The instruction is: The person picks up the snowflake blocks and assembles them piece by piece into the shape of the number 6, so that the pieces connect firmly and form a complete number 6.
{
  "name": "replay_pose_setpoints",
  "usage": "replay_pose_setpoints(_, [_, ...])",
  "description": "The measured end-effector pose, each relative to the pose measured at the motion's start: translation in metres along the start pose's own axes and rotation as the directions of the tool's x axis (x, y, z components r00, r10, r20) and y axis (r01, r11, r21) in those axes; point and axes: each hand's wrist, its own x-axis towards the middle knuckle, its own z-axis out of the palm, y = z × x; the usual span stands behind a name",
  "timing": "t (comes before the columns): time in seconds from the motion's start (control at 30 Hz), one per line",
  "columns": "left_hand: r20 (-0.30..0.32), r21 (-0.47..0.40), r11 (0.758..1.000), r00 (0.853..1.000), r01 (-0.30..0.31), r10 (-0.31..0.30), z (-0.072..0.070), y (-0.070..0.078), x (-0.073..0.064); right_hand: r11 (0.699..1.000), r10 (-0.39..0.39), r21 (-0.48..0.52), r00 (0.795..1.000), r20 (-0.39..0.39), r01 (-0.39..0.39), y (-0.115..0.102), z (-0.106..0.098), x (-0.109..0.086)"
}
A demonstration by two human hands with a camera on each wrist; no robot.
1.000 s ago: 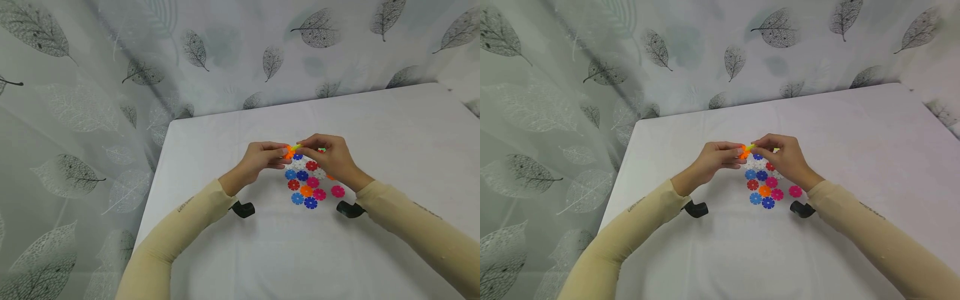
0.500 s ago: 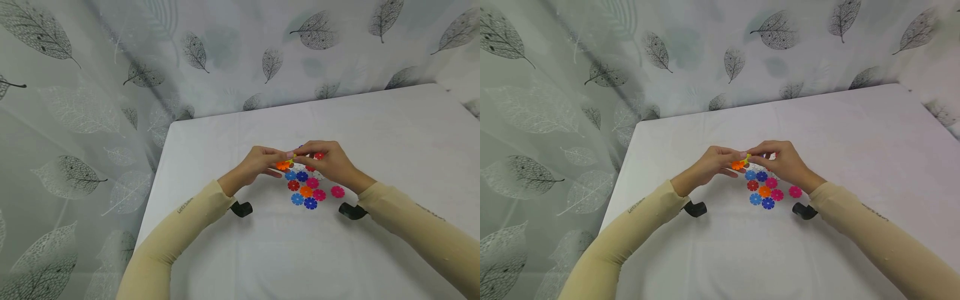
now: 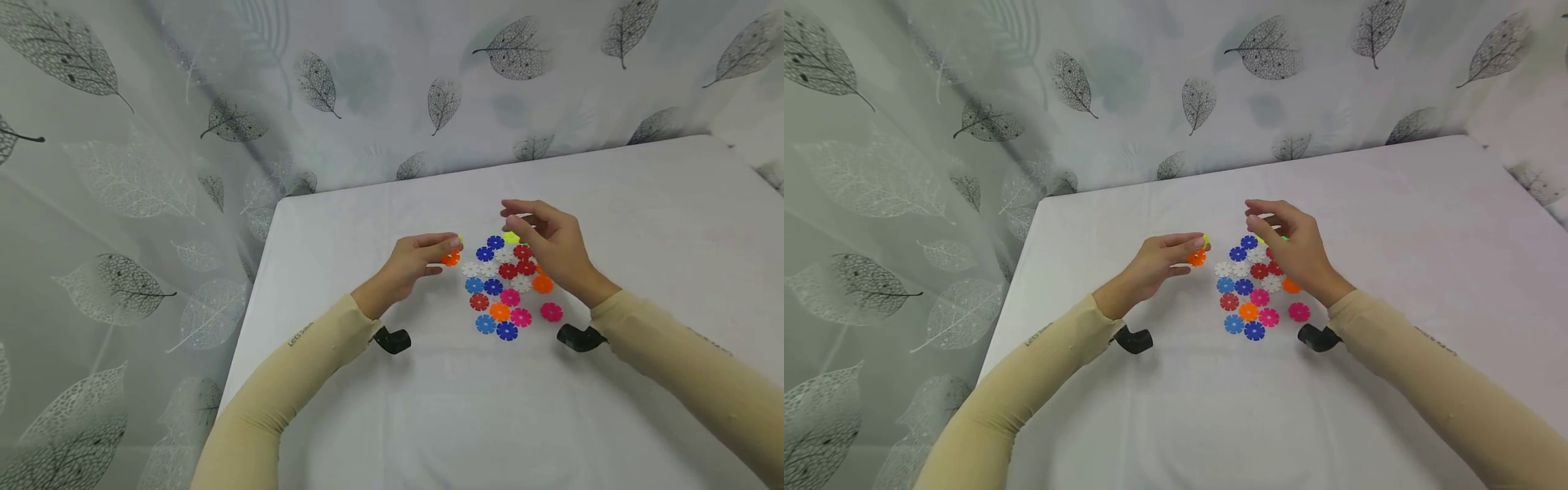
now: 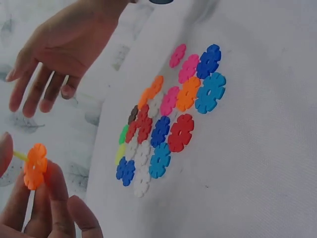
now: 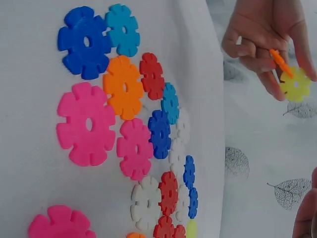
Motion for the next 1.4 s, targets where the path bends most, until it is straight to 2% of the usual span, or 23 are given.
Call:
replay_pose_setpoints(0.23, [-0.086, -0.058, 0.998, 0.996, -0.020, 0.015, -0.005, 0.000, 0.000, 0.991, 0.126, 0.065, 0.986, -0.105, -0.120, 0.002, -0.005, 0.003])
replay_pose_setpoints(0.47, [-0.122, -0.105, 0.994, 0.993, -0.019, 0.006, -0.011, -0.002, 0.002, 0.969, 0.244, 0.063, 0.963, -0.112, -0.238, 0.009, -0.007, 0.003])
replay_pose_setpoints(0.7, [-0.127, -0.107, 0.994, 0.992, -0.012, -0.002, -0.014, -0.004, 0.004, 0.944, 0.329, 0.026, 0.943, -0.049, -0.328, 0.019, -0.011, 0.000])
replay_pose_setpoints(0.9, [-0.127, -0.061, 0.997, 0.991, -0.047, 0.039, -0.014, -0.007, 0.003, 0.925, 0.377, -0.065, 0.926, 0.023, -0.375, 0.027, -0.018, -0.005])
replay_pose_setpoints(1.07, [-0.133, -0.038, 0.997, 0.989, -0.075, 0.069, -0.013, -0.011, 0.004, 0.895, 0.439, -0.133, 0.894, 0.091, -0.425, 0.031, -0.021, -0.009])
replay_pose_setpoints(1.23, [-0.135, 0.000, 0.996, 0.987, -0.085, 0.084, -0.012, -0.012, 0.005, 0.872, 0.462, -0.267, 0.870, 0.172, -0.410, 0.037, -0.021, -0.010])
replay_pose_setpoints(1.4, [-0.130, -0.006, 0.997, 0.988, -0.081, 0.080, -0.010, -0.013, 0.005, 0.843, 0.472, -0.397, 0.852, 0.225, -0.362, 0.042, -0.019, -0.010])
